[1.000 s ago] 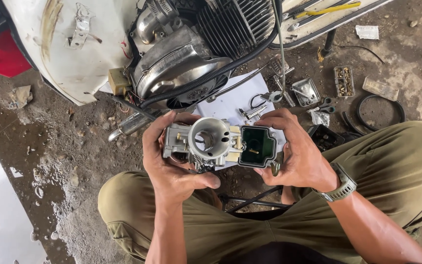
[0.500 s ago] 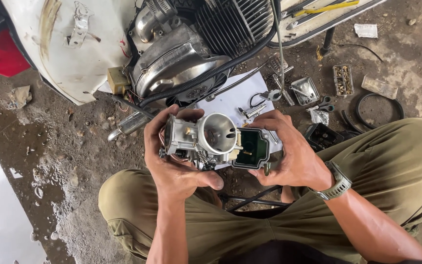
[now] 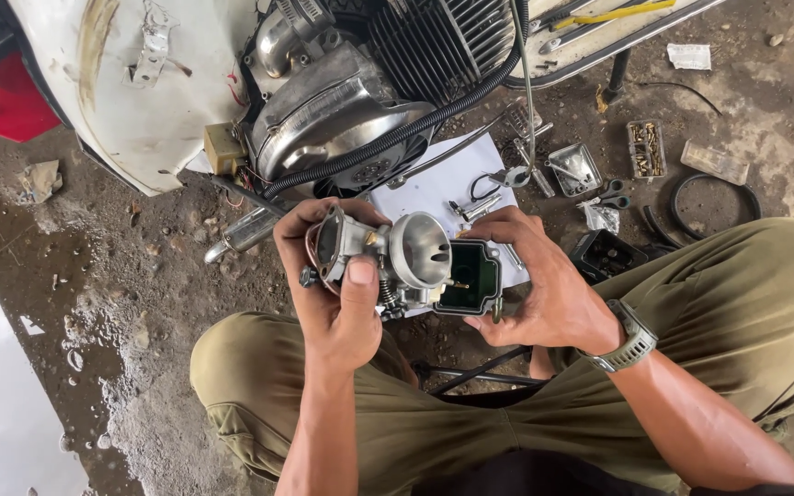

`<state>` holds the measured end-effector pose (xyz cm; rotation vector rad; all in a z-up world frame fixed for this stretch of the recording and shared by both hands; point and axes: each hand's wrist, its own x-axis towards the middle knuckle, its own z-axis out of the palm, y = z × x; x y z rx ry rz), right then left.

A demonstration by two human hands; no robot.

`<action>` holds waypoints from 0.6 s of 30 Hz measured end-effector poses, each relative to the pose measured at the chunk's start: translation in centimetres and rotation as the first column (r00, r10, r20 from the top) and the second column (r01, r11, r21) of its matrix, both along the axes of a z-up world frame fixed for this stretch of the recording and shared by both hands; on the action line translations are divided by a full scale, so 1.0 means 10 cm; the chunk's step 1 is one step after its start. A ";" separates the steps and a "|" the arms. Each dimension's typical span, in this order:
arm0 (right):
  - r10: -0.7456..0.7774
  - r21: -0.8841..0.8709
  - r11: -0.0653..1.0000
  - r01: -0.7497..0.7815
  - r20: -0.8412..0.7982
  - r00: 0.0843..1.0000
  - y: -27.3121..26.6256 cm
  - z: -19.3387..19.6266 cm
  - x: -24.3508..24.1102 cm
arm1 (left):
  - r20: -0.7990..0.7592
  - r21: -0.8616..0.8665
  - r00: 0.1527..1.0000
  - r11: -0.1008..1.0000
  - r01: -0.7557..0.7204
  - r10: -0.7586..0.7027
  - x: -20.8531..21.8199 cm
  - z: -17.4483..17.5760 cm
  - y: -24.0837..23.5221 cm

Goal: The person disassembles a motorcycle carburetor using a screwdriver, removes the float bowl, and then reassembles the unit by screwing the bowl back on and tightening the screws.

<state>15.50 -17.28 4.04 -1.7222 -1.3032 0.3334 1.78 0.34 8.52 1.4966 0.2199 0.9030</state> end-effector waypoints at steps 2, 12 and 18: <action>-0.003 -0.005 1.000 0.003 -0.001 1.000 0.01 0.01 0.00 | -0.002 -0.016 1.000 1.000 0.009 -0.009 0.00 0.02 -0.01; 0.029 -0.003 1.000 -0.030 -0.021 0.999 0.01 -0.07 -0.01 | -0.075 0.032 0.996 0.998 0.046 -0.043 0.02 0.12 -0.09; 0.031 -0.006 0.999 -0.031 -0.021 0.999 -0.01 -0.06 0.00 | -0.106 0.023 0.992 0.998 0.065 -0.063 0.05 0.23 -0.11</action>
